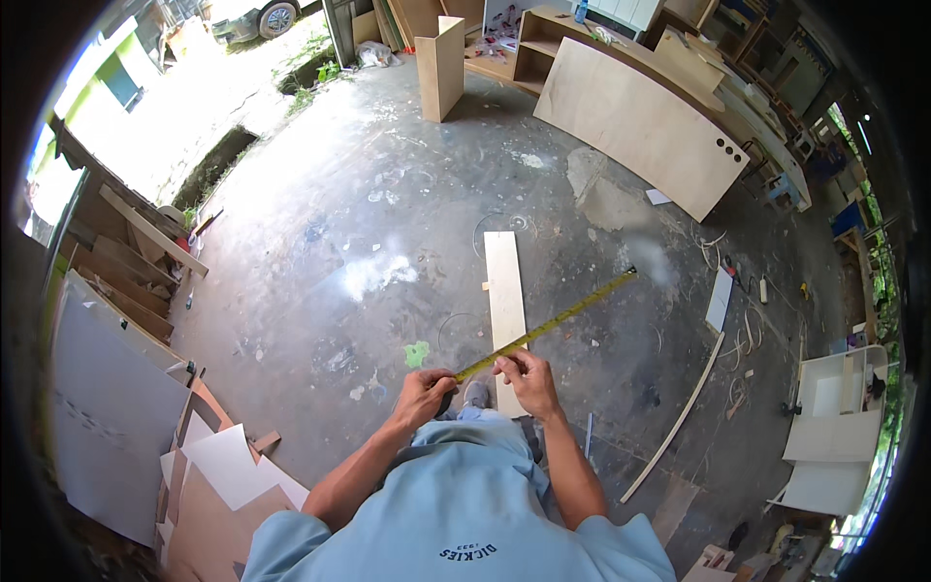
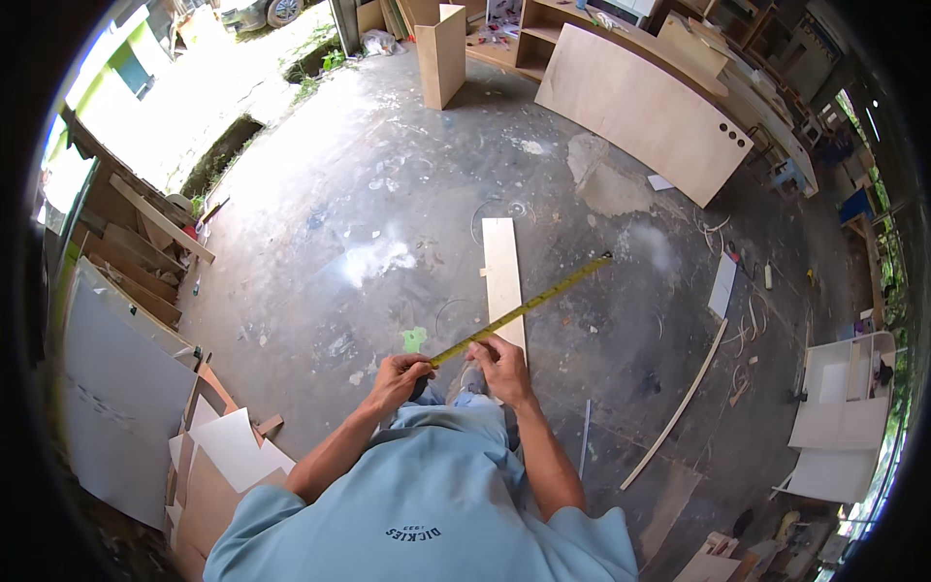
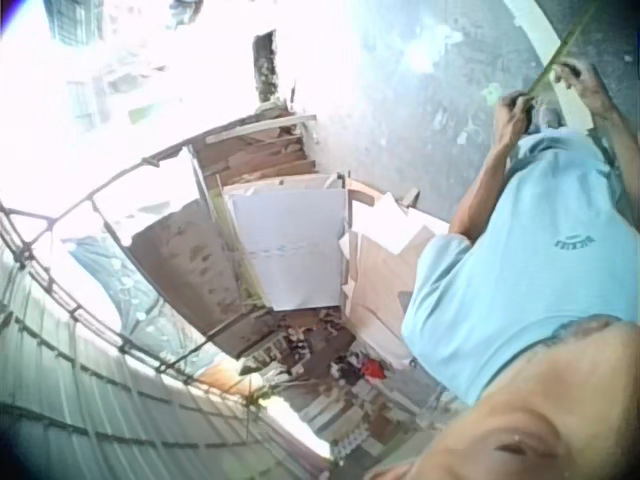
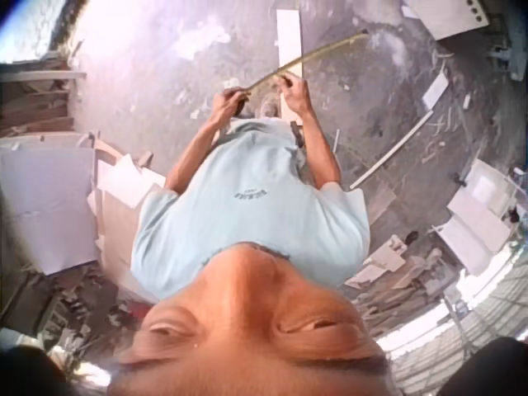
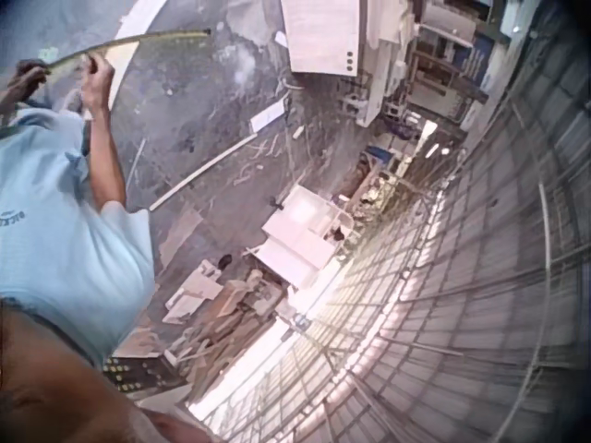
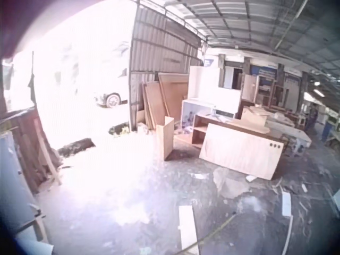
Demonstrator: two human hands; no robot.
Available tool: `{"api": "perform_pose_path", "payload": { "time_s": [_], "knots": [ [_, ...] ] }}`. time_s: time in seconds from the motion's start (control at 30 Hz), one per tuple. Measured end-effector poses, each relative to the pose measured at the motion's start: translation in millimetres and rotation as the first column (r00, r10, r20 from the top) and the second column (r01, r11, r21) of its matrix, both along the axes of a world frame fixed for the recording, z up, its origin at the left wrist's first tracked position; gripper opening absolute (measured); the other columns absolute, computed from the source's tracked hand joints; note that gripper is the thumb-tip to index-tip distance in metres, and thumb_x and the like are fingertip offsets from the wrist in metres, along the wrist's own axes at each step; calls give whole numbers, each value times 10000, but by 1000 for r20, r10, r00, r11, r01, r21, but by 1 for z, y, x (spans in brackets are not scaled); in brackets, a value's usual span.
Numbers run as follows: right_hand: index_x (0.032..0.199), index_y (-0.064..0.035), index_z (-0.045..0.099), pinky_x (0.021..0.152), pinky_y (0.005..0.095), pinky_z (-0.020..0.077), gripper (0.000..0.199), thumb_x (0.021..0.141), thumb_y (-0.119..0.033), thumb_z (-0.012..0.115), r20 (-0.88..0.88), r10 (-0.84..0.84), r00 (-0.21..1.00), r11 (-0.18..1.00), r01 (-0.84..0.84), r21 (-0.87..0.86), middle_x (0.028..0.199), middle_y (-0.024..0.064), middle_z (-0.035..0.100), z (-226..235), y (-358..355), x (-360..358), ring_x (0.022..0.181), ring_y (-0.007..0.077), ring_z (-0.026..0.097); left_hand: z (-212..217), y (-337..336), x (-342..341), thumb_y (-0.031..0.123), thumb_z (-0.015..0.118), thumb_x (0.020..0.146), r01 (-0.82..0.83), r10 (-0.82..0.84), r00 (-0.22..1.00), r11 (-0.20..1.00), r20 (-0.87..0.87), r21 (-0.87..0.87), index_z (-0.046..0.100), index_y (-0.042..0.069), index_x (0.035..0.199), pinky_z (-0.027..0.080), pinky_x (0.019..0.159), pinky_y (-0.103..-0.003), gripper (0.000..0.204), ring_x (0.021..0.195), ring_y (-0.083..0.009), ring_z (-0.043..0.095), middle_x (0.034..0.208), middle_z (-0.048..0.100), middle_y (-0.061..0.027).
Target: The person measures a wooden board with a tape measure, picks up a smaller piece of wood from a pile on the floor, and hammers it onto the first board.
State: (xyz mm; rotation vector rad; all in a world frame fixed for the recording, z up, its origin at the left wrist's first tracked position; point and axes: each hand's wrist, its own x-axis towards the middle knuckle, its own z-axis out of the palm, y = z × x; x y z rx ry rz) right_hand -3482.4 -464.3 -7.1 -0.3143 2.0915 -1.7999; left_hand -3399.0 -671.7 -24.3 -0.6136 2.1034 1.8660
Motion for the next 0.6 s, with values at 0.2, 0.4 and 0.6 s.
{"api": "perform_pose_path", "payload": {
  "time_s": [0.2, 0.4, 0.6],
  "knots": [
    [820, -9, 646, 562, 226, 430, 253, 949, -213, 571, 147, 92, 985, 995, -85, -54, 710, 18, 649, -16, -68, -164, 594, 57, 514, -5, -53, -131, 164, 568, 877, -117, 117, 993, 993, -7, -34, 709, -24, 952, 438, 593, -244, 247, 649, -74, 535, 723, 658, -32],
    [765, -24, 596, 551, 222, 406, 260, 956, -193, 545, 128, -102, 987, 989, 114, -91, 671, 7, 597, -36, -131, -324, 577, 52, 471, -18, -107, -305, 200, 534, 885, 31, -31, 999, 991, -4, -130, 680, -15, 970, 441, 583, -311, 274, 606, -130, 524, 658, 605, -98],
    [766, -46, 583, 554, 214, 381, 261, 963, -216, 556, 69, -483, 873, 863, 488, -134, 663, -18, 562, -25, -136, -493, 593, 55, 461, 19, -146, -536, 234, 503, 884, 346, -404, 906, 879, -128, -327, 678, 22, 957, 455, 607, -414, 284, 609, -302, 583, 698, 617, -182]
  ]
}}
